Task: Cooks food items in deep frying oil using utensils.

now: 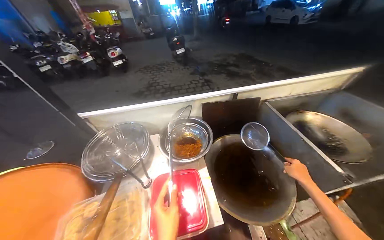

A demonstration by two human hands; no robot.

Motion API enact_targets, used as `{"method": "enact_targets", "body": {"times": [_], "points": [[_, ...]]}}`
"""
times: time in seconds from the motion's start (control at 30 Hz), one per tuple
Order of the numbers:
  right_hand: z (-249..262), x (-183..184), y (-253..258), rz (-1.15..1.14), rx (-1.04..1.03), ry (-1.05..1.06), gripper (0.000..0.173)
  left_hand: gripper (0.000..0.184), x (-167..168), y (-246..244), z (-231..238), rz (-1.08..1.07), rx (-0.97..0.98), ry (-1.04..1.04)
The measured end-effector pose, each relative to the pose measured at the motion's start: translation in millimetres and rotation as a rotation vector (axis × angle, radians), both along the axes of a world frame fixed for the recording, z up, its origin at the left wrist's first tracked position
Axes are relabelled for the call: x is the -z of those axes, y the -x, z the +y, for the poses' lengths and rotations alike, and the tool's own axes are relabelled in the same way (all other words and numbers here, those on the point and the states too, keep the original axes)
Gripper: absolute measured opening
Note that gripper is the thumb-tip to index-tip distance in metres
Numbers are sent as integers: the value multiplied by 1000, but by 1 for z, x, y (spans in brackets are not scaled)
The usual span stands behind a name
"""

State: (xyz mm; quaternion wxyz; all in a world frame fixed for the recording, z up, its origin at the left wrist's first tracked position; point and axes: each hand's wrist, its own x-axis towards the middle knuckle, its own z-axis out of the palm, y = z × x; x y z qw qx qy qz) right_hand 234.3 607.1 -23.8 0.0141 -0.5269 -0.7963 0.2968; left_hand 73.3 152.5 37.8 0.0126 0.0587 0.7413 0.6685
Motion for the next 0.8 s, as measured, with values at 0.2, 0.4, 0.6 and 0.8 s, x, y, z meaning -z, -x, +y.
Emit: {"method": "enact_targets", "body": {"times": [0.2,0.4,0.6,0.8], "points": [[32,54,-14,-451,-31,-145,38,39,4,-8,4,-49,26,36],[-36,95,-9,-610,-201,105,38,38,-5,-13,3,-57,12,79],[-101,128,26,-437,-173,298,46,37,-3,-14,5,-24,-6,63],[-133,143,47,-212,-42,459,40,37,-3,-17,11,-6,-3,17]]}}
